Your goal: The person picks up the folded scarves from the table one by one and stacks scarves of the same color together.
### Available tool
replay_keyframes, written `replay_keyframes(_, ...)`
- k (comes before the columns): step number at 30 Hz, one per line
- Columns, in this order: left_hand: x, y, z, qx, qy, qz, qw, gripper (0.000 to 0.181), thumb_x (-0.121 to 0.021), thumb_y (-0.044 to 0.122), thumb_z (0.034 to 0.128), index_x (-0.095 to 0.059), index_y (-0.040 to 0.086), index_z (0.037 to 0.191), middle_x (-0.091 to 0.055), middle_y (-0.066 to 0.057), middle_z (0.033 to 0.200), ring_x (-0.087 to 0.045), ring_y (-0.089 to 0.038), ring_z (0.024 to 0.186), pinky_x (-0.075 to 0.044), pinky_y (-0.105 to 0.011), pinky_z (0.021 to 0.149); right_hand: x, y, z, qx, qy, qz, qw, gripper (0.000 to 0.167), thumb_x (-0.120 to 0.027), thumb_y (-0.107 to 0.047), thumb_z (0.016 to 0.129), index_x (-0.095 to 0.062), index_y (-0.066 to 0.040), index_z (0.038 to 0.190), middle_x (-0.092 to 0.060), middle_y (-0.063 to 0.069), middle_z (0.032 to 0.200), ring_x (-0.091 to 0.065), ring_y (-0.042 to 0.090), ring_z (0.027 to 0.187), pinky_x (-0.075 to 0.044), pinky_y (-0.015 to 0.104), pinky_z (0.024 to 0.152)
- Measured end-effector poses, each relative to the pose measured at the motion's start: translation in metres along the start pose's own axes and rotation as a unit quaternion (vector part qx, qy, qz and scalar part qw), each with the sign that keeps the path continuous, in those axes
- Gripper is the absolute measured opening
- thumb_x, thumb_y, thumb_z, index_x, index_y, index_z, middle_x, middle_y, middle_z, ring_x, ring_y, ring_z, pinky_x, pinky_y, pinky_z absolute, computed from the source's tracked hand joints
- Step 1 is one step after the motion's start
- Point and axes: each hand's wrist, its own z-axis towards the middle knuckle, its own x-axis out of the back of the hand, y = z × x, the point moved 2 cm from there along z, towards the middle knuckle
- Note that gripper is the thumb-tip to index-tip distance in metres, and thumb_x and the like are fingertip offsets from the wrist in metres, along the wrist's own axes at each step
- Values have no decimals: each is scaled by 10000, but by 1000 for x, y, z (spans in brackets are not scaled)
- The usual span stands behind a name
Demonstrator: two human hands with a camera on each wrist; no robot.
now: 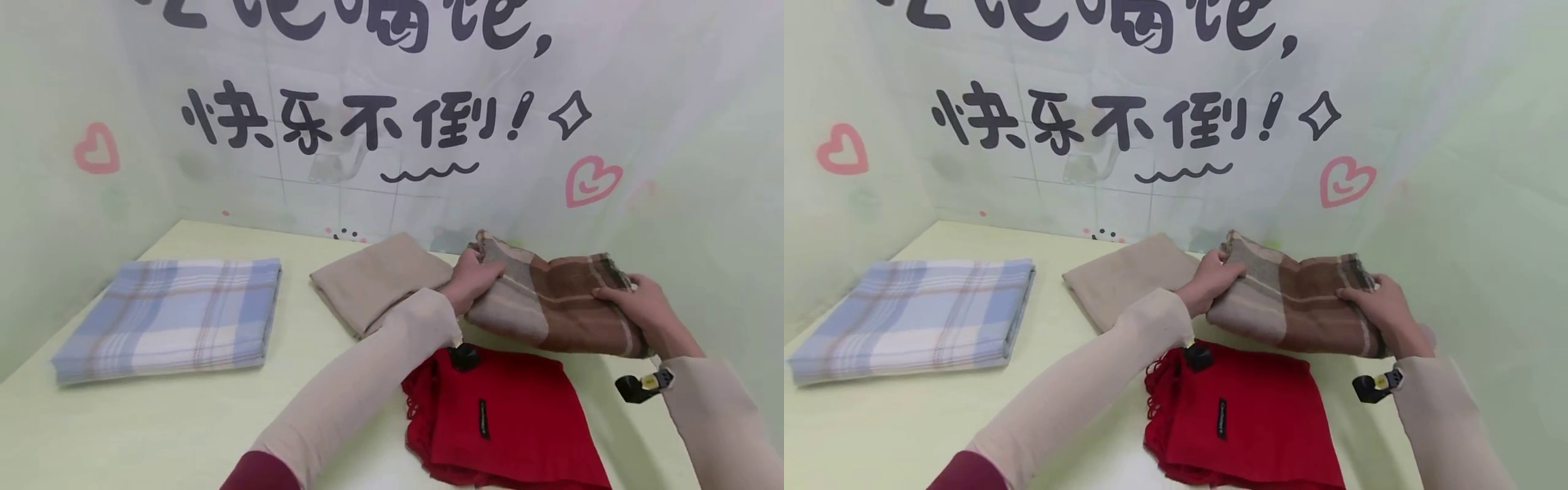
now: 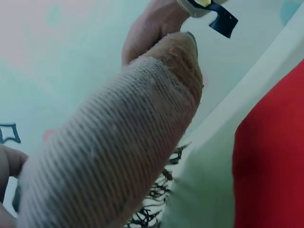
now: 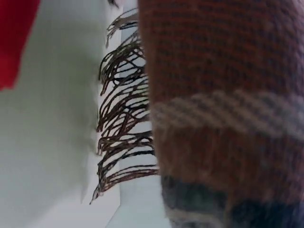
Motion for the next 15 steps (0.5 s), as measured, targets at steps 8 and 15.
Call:
replay_keyframes(8, 19, -14, -45, -195, -250, -132, 9994, 247, -539, 134, 861, -431, 52, 1067, -441, -77, 995, -391, -190, 802, -328, -332, 693, -13, 2, -36, 236, 83, -265, 9993, 816, -518, -441, 939, -214, 138, 1427, -300, 393, 1384, -398, 490, 1175, -394, 554, 886)
replay_keyframes(15, 34, -38, -84, -133, -148, -15, 9998, 380, -555, 175, 863, -419, 53, 1197, -473, -111, 1220, -451, -177, 973, -389, -331, 850, -34, 12, -70, 107, 265, -79, 9996, 807, -610, -407, 903, -257, 99, 1424, -557, 328, 1152, -544, 29, 755, -439, 226, 650)
